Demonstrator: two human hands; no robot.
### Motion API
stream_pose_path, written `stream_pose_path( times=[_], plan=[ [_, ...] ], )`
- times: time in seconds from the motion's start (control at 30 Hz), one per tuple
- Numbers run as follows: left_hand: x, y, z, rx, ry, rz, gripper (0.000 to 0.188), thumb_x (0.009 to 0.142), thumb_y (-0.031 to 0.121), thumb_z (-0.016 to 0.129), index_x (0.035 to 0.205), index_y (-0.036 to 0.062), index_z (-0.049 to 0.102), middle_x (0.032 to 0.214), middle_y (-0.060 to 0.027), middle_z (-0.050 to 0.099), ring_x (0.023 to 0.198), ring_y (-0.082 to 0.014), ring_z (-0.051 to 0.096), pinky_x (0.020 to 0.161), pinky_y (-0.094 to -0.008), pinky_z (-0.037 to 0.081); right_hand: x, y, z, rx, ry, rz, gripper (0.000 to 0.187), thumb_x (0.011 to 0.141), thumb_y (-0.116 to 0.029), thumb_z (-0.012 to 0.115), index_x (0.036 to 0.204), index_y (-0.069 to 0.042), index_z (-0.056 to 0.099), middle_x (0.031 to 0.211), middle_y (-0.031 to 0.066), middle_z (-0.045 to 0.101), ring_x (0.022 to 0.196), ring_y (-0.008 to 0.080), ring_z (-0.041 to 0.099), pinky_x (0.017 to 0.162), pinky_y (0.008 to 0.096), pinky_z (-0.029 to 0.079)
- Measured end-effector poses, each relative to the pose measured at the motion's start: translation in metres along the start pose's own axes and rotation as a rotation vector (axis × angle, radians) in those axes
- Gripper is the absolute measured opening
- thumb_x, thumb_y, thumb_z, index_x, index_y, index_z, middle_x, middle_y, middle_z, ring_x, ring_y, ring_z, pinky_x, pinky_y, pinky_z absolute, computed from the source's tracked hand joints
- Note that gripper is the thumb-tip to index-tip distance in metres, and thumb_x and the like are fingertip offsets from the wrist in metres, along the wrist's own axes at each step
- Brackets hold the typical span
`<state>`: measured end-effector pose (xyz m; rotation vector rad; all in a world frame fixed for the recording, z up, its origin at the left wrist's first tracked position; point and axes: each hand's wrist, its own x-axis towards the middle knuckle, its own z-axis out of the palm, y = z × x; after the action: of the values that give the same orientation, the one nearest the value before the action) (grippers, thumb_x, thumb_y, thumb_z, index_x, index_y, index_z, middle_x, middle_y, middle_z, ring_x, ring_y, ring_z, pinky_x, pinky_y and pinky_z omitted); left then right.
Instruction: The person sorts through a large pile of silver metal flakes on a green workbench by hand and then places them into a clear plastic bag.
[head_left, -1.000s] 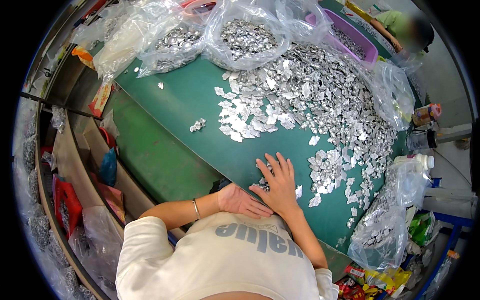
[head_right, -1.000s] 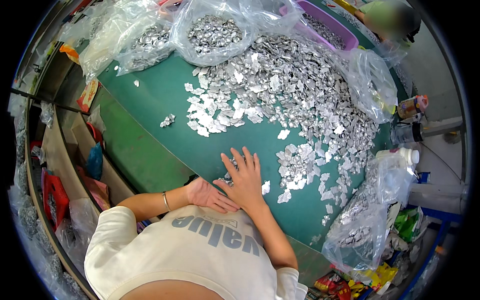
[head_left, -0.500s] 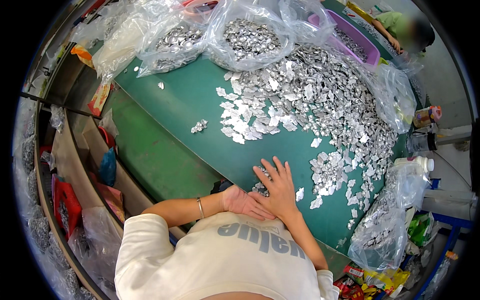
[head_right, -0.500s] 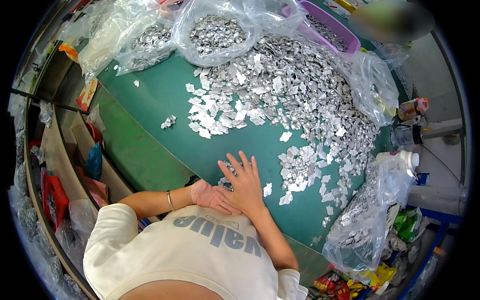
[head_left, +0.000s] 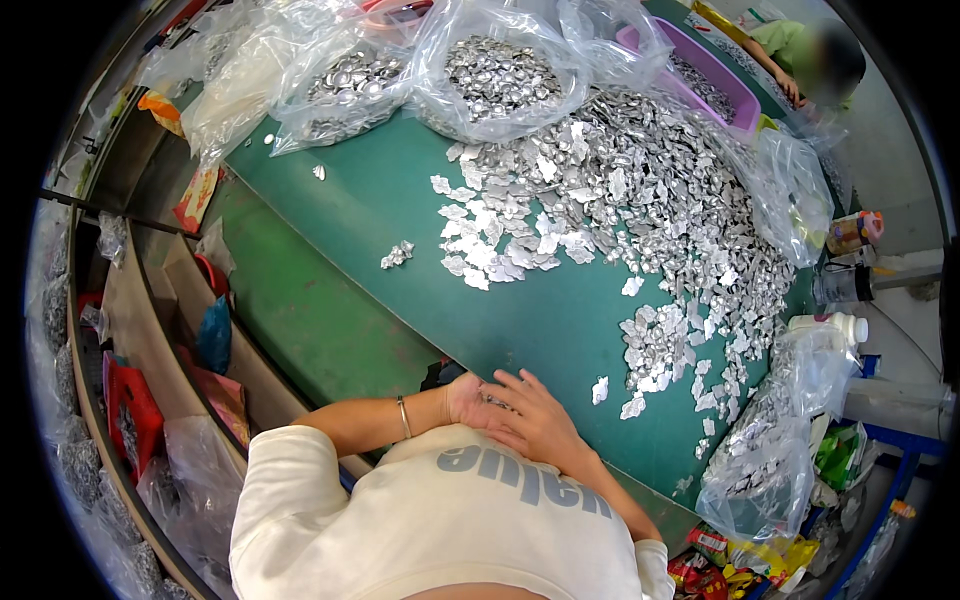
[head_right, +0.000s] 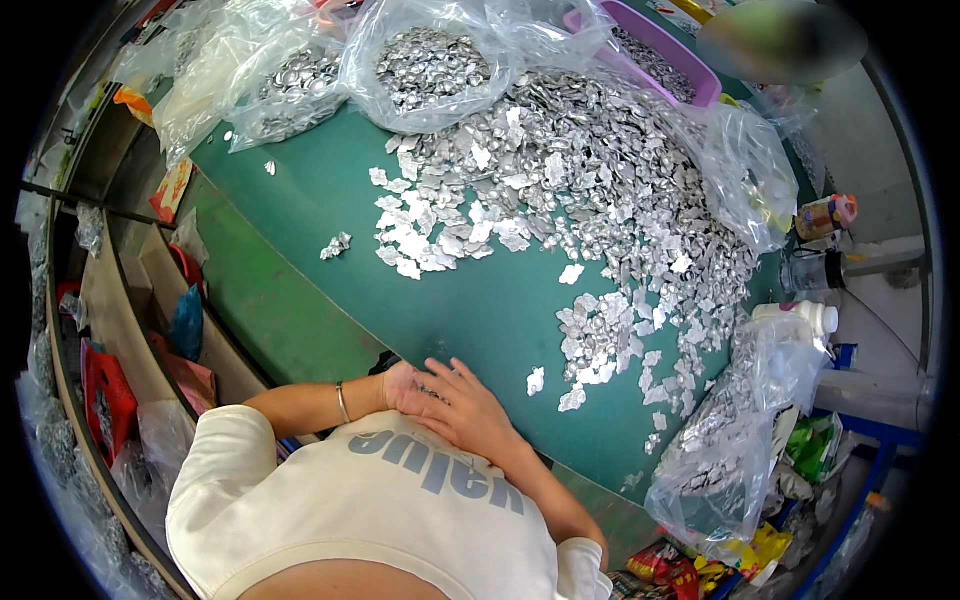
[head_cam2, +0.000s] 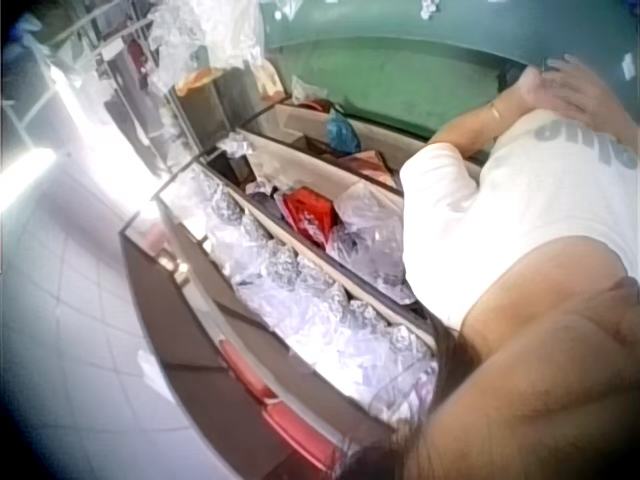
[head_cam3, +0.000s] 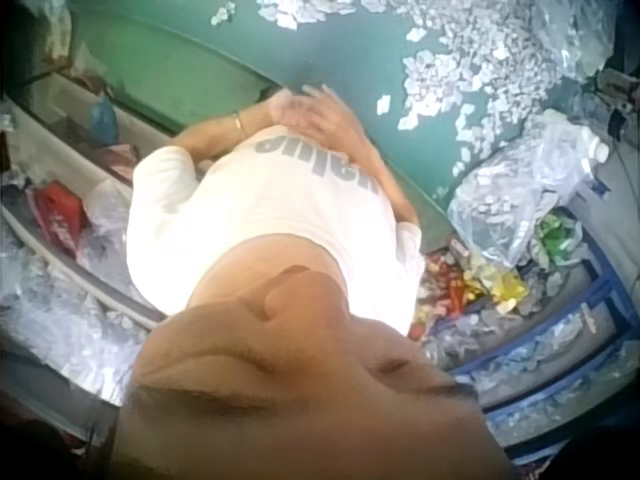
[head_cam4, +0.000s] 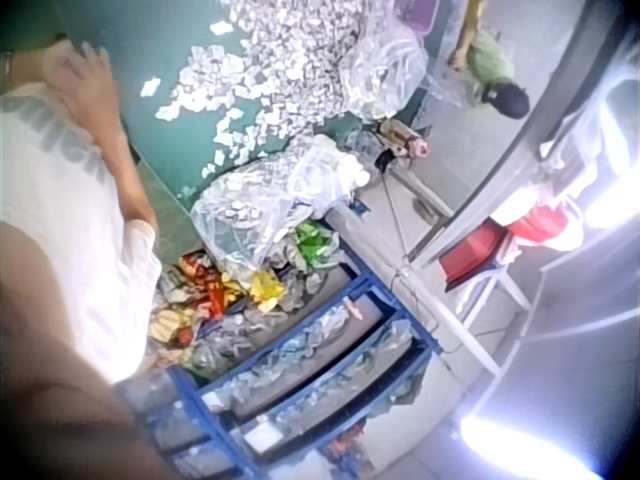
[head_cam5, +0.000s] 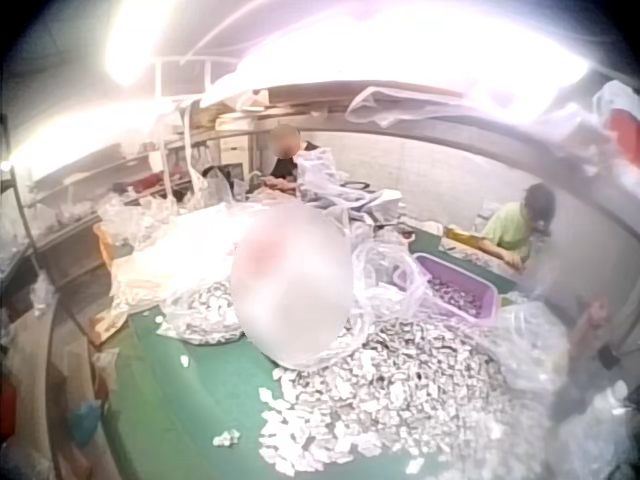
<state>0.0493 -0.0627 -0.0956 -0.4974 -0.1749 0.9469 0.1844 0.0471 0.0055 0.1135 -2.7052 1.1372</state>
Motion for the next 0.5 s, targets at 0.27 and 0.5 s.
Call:
stream_pose_path(
  times=[0.27,0.5],
  plan=[
    [0.004,-0.001,-0.006,0.268,0.601,0.099,0.037,0.093,0.033,0.042,0.098,-0.0011,0.057,0.096,-0.0160,0.063,0.090,-0.0249,0.062,0.079,-0.0395,0.052,-0.005,0.001,0.016,0.165,0.013,-0.179,0.030,0.079,-0.005,0.054,0.108,-0.003,0.060,0.115,0.0108,0.058,0.112,0.0282,0.053,0.098,0.0421,0.040],
    [-0.004,0.002,-0.021,0.310,0.533,0.061,0.021,0.088,0.020,0.050,0.090,0.0001,0.059,0.087,-0.0130,0.064,0.079,-0.0221,0.064,0.066,-0.0342,0.055,0.005,-0.008,0.009,0.338,0.156,-0.086,0.028,0.077,0.006,0.055,0.104,0.002,0.060,0.101,0.0140,0.064,0.094,0.0310,0.061,0.084,0.0388,0.048]
  ],
)
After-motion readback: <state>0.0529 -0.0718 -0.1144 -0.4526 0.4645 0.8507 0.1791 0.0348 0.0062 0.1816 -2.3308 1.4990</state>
